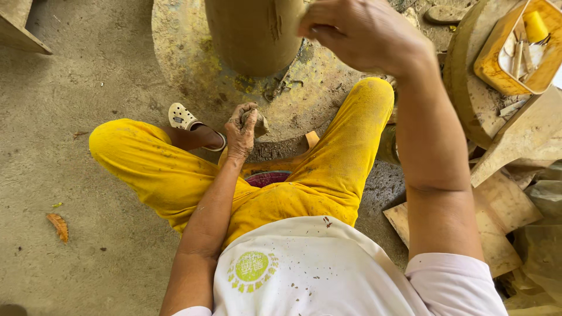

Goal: The person prepares a clay handle by rolling a piece of clay on a wooden board and then attaches it to the side of a tall clay vessel.

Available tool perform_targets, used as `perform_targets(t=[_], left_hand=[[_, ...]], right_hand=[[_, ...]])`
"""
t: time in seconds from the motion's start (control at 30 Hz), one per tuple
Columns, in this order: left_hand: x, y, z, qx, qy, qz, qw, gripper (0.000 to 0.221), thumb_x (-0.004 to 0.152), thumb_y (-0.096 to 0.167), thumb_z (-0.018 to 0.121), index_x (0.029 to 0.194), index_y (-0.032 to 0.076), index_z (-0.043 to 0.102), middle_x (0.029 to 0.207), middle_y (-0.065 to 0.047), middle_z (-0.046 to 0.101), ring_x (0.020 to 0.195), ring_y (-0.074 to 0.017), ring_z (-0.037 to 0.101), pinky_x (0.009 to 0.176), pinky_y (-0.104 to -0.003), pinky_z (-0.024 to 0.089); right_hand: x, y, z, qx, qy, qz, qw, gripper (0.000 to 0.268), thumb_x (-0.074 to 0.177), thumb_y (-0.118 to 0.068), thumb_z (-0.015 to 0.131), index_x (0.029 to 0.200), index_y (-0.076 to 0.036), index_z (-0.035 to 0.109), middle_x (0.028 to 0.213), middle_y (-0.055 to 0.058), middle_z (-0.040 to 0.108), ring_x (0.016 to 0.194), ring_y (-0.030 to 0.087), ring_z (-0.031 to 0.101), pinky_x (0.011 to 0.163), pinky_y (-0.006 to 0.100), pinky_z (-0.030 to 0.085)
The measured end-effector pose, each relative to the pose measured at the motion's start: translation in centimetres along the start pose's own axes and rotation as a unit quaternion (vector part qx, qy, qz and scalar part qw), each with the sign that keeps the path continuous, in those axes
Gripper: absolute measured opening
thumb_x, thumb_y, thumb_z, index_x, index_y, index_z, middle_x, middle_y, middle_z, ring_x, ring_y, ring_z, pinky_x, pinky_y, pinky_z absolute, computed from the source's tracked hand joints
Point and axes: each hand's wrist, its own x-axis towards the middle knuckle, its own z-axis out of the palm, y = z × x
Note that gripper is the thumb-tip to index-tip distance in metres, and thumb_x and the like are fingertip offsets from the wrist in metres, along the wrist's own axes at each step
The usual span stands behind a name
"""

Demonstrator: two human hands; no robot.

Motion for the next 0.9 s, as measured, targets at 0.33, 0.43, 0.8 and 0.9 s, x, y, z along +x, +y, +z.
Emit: perform_targets(t=[0.33, 0.43, 0.8, 0.9], left_hand=[[-0.4, 0.8, 0.0, 0.028, -0.017, -0.033, 0.999, 0.031, 0.099, 0.029, 0.071, 0.119, 0.006, 0.072, 0.098, -0.004, 0.075, 0.087, -0.0105, 0.065, 0.080, -0.029, 0.055], [-0.4, 1.1, -0.1, 0.026, -0.022, -0.027, 0.999, 0.030, 0.099, 0.029, 0.070, 0.119, 0.006, 0.071, 0.099, -0.003, 0.075, 0.089, -0.0090, 0.066, 0.083, -0.028, 0.055], [0.1, -0.4, 0.5, -0.022, -0.020, -0.032, 0.999, 0.025, 0.101, 0.027, 0.071, 0.116, 0.007, 0.072, 0.096, 0.000, 0.074, 0.086, -0.0069, 0.063, 0.080, -0.027, 0.055], [-0.1, -0.8, 0.8, -0.029, -0.021, -0.026, 0.999, 0.026, 0.100, 0.027, 0.071, 0.116, 0.007, 0.072, 0.095, 0.000, 0.072, 0.085, -0.0074, 0.062, 0.077, -0.027, 0.054]], right_hand=[[1.9, -3.0, 0.9, -0.021, 0.026, -0.021, 0.999, 0.023, 0.105, 0.000, 0.060, 0.123, -0.007, 0.072, 0.116, 0.014, 0.074, 0.102, 0.034, 0.071, 0.088, 0.044, 0.058], [2.1, -2.9, 2.0, -0.047, 0.034, 0.000, 0.998, 0.025, 0.105, 0.001, 0.061, 0.127, -0.005, 0.072, 0.114, 0.016, 0.074, 0.099, 0.035, 0.071, 0.085, 0.045, 0.057], [2.7, -3.4, 4.2, -0.074, 0.055, 0.043, 0.995, 0.034, 0.103, -0.008, 0.070, 0.136, -0.010, 0.068, 0.114, 0.013, 0.075, 0.089, 0.028, 0.069, 0.093, 0.046, 0.054], [2.0, -2.5, 5.3, -0.051, 0.144, -0.056, 0.987, 0.029, 0.103, -0.004, 0.073, 0.132, -0.006, 0.068, 0.128, 0.012, 0.073, 0.110, 0.026, 0.072, 0.099, 0.043, 0.055]])
